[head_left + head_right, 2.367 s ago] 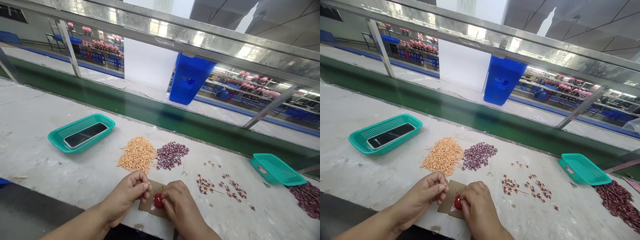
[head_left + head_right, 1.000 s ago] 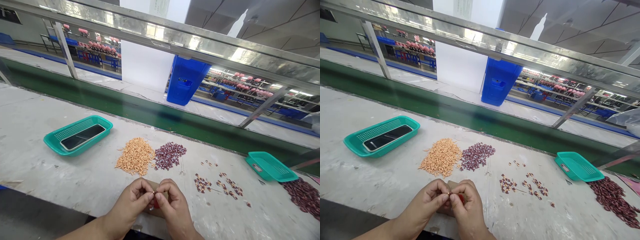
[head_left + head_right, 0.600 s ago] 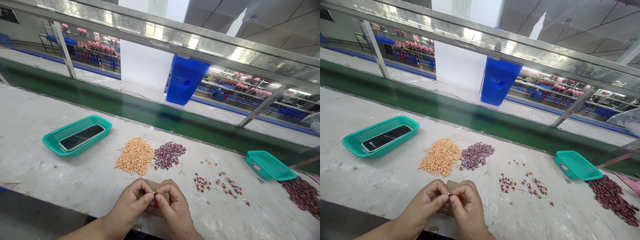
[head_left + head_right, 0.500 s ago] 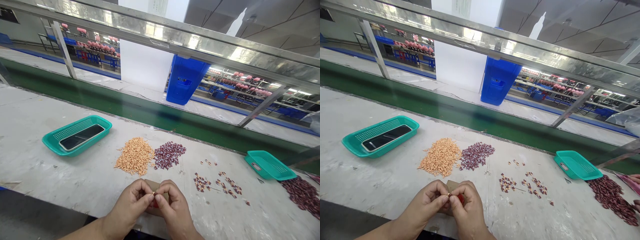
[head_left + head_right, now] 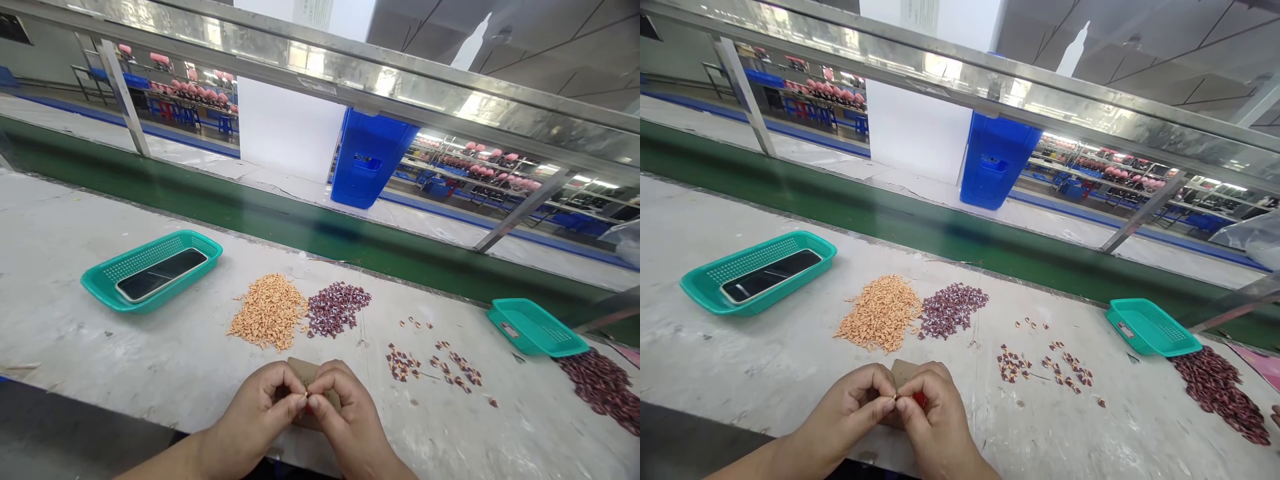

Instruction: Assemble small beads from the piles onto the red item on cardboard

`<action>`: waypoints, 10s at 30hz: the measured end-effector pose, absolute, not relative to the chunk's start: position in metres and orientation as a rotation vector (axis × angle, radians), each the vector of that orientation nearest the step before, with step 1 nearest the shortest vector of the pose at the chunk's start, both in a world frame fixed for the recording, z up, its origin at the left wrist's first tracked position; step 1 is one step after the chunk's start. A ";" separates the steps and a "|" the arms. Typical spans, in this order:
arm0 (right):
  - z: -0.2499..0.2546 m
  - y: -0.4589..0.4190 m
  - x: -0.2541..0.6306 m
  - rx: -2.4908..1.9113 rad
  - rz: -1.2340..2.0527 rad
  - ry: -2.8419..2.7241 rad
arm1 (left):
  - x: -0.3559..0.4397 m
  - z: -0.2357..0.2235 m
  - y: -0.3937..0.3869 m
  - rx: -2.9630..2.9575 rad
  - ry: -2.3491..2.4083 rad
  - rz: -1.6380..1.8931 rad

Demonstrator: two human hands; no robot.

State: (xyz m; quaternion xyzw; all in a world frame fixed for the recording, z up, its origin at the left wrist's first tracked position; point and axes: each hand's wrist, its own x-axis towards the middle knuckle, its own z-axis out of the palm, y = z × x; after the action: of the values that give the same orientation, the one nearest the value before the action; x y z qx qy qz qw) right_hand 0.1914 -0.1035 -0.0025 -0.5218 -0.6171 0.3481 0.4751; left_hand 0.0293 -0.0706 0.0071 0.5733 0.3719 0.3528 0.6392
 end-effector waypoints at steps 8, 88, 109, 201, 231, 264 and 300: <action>-0.003 -0.104 0.219 -1.385 0.679 -1.577 | 0.032 0.002 -0.060 1.159 0.685 0.742; -0.014 -0.112 0.192 -0.828 1.645 -1.041 | 0.026 0.022 -0.061 1.126 0.728 0.432; -0.019 -0.107 0.221 -1.434 0.635 -1.799 | 0.031 0.000 -0.072 0.899 0.741 0.645; 0.004 -0.032 0.255 -1.736 0.591 -2.070 | 0.006 0.012 -0.001 2.613 1.187 0.257; -0.002 -0.098 0.219 -1.436 0.986 -1.578 | 0.040 0.006 -0.052 1.224 0.845 0.689; -0.016 -0.109 0.197 -1.214 0.732 -1.435 | 0.045 -0.001 -0.071 1.005 0.788 0.749; -0.011 -0.095 0.314 -2.005 -0.011 -1.985 | -0.007 0.016 -0.022 1.593 1.087 0.908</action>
State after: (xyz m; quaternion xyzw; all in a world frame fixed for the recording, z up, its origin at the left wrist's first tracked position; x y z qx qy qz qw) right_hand 0.3142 -0.0949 -0.0111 -0.7015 -0.6945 -0.0038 0.1596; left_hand -0.0072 -0.0222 0.0163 0.6539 0.4462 0.3727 0.4841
